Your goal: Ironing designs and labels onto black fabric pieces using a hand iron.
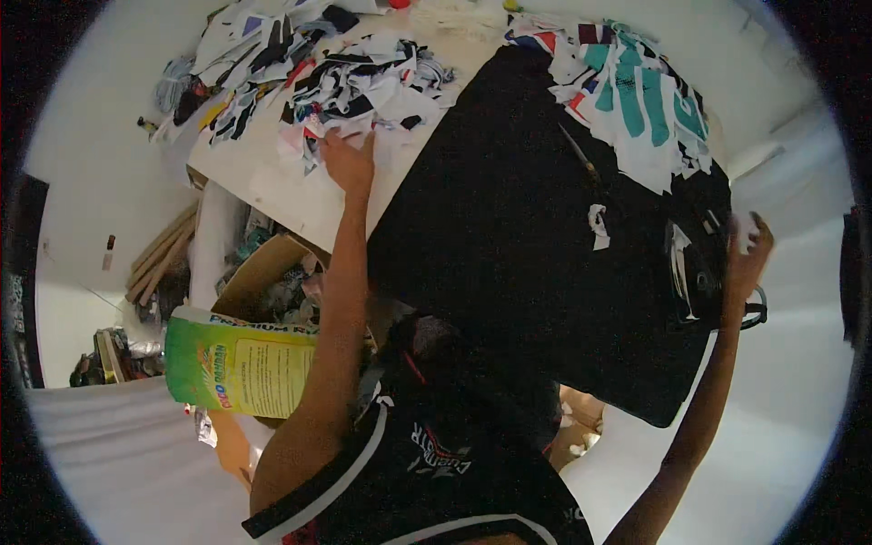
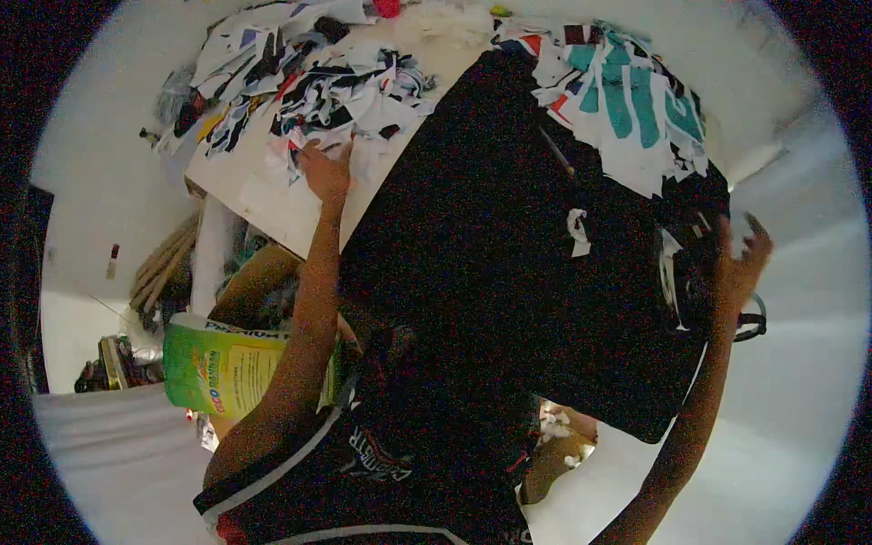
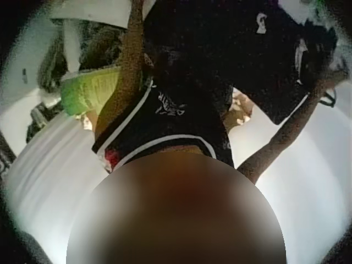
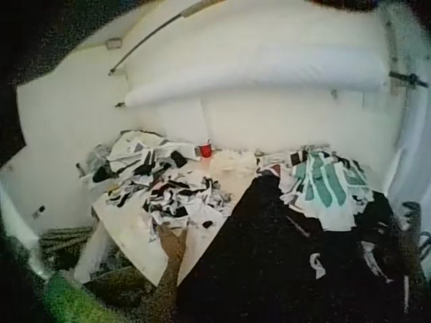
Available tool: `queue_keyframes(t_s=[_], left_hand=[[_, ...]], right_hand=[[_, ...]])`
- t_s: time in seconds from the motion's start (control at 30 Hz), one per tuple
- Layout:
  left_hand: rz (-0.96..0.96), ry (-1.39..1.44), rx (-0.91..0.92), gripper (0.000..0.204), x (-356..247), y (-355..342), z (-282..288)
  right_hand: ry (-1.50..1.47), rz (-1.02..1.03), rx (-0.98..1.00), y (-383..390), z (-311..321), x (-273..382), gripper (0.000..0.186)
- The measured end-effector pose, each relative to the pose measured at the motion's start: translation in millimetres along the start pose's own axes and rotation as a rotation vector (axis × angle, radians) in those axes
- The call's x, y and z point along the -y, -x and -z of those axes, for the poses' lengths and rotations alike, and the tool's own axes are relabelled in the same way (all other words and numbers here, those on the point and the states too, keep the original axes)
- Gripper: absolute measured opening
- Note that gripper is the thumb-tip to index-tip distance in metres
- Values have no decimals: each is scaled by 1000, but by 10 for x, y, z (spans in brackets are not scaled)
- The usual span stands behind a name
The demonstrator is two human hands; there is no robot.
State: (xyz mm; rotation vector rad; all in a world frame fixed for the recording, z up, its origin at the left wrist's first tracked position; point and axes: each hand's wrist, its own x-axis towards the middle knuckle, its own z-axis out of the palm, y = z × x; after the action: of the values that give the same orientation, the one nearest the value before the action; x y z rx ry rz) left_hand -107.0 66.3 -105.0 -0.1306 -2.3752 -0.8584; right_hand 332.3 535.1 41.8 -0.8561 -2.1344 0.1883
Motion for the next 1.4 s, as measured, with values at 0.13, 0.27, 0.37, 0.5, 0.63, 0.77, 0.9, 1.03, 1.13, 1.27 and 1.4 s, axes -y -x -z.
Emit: queue_keyframes(t_s=[0.13,0.27,0.37,0.5,0.63,0.77,0.9,1.03,1.13,1.27,1.4], left_hand=[[340,176,-41,73,343,-257,-179],[386,95,137,58,944,-691,-265],[190,-10,69,43,819,-609,-477],[-147,163,-140,26,1144,-699,-264],[174,691,59,18,114,-9,-69],[-164,780,449,6,-1360,1332,922],[-322,1085,746,10,-1795,2104,1606],[-476,1135,751,21,-1777,2321,1671],[-457,1060,836,64,-1871,2231,1680],[20,1329,1592,88,-1840,2243,1545],[13,1143,1841,50,-1826,2270,1457]], right_hand=[[-459,-97,-439,187,286,210,35],[-1007,-307,-525,584,302,832,29],[-914,-582,-524,1027,319,1164,28],[-917,-372,-238,1568,120,1120,33],[-908,-377,38,1872,46,1422,27],[-865,-337,276,1955,-87,1712,22],[-715,-69,493,2046,-331,1980,44],[-788,41,430,2298,-312,1809,32],[-801,-169,618,2356,9,1793,25],[-1126,-516,968,2262,444,1544,19],[-1820,-1107,449,2488,405,1202,49]])
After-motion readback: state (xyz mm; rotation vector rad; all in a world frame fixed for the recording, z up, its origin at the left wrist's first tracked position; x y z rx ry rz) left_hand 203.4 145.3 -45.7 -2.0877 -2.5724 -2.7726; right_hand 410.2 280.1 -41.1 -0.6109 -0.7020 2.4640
